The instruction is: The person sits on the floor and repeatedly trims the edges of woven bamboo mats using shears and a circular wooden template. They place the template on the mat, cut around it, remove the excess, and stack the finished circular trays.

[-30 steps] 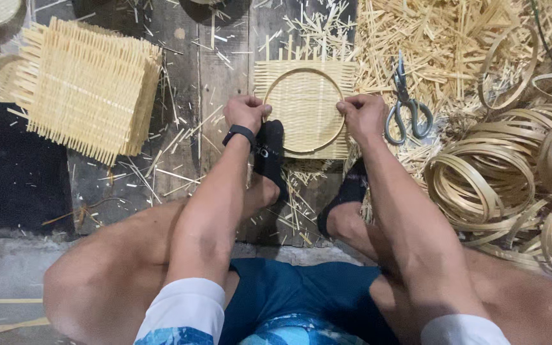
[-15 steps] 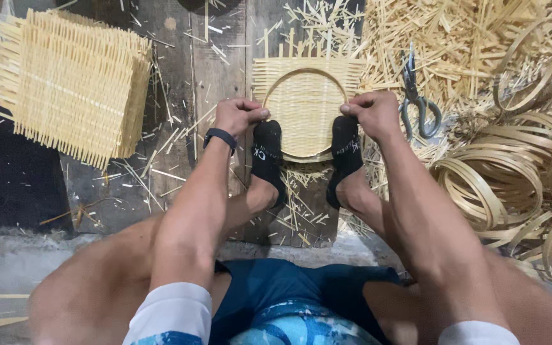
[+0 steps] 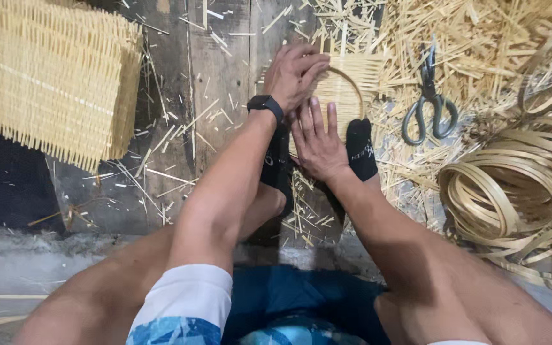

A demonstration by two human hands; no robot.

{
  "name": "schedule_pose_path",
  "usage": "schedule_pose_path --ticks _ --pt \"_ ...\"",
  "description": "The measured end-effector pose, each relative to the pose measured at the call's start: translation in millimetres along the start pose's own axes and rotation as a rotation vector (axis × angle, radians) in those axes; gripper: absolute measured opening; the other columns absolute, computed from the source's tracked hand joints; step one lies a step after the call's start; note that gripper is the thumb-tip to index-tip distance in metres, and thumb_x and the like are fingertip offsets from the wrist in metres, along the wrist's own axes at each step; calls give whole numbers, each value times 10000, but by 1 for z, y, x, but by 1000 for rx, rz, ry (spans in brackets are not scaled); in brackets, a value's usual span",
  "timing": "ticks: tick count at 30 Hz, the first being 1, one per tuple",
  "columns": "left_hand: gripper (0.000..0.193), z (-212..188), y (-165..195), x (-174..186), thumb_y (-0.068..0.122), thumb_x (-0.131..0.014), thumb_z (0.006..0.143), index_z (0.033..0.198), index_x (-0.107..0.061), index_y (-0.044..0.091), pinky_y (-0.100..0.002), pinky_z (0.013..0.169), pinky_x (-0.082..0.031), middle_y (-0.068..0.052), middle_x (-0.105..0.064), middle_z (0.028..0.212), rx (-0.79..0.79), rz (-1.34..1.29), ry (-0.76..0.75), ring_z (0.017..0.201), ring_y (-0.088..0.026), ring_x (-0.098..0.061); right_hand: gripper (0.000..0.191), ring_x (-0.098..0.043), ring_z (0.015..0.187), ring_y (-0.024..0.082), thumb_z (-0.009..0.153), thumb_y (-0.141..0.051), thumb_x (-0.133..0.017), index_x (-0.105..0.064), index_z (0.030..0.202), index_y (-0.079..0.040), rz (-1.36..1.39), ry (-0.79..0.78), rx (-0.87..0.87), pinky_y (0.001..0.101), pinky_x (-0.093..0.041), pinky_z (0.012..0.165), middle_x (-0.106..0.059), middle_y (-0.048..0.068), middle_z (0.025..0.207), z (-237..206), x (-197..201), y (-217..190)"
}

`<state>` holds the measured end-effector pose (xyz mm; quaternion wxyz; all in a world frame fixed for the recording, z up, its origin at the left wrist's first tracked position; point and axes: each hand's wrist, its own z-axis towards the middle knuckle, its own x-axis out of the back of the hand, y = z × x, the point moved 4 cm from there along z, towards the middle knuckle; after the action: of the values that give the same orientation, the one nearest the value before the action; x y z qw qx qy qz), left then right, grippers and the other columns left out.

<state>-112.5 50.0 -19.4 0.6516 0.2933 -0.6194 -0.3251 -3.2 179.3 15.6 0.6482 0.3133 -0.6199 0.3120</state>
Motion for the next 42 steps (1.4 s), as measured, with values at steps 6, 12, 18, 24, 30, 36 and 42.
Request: schedule_pose_path --ticks 6,12,18,24,30,36,42 --pt "220 3 0 5 292 -644 1009 1109 -795 168 -441 1045 -453 -103 -676 1245 -87 75 -16 1157 -303 -593 846 -381 1398 433 693 -469 -773 -565 1357 12 400 -94 -41 616 -248 1145 -476 253 1442 8 27 24" --pt "284 5 -15 -5 335 -602 1015 1060 -780 119 -359 738 -553 -93 -746 911 164 -195 -113 809 -220 -688 295 -634 1034 380 1038 -303 -559 -717 1085 -57 694 87 -458 501 -459 976 -705 188 1040 50 7 125" --pt "367 12 -25 -12 444 -675 922 945 -810 104 -356 546 -458 -104 -693 641 422 -149 -126 556 -160 -581 481 -596 875 448 1116 -349 -340 -598 1003 41 1043 -294 -651 501 -464 873 -633 294 913 48 -59 138" --pt "314 7 3 4 355 -771 909 1107 -754 112 -315 735 -546 -106 -768 897 354 -217 -272 798 -185 -710 359 -585 904 396 1019 -138 -302 -622 1065 17 862 74 -403 493 -464 811 -617 269 991 31 10 171" --pt "444 -11 89 44 133 -917 742 1117 -681 101 -338 825 -580 -111 -750 1020 -155 -92 -168 937 -223 -710 550 -713 928 339 1068 -516 -453 -737 1131 -49 163 -591 -508 502 -559 909 -728 189 1012 -111 138 281" --pt "477 -99 121 13 120 -806 741 1187 -641 139 -532 1006 -434 -102 -656 881 -266 414 -329 831 -273 -643 451 -719 1000 296 969 -450 -615 -730 1234 -103 507 -688 -772 464 -549 979 -756 145 1132 -162 82 268" --pt "338 -162 56 42 100 -674 791 1116 -589 126 -430 1084 -467 -88 -602 1238 -326 627 -502 1231 -284 -567 661 -602 1098 446 711 -346 -872 -641 1185 53 260 -156 -855 554 -490 938 -629 308 1181 -152 -32 238"
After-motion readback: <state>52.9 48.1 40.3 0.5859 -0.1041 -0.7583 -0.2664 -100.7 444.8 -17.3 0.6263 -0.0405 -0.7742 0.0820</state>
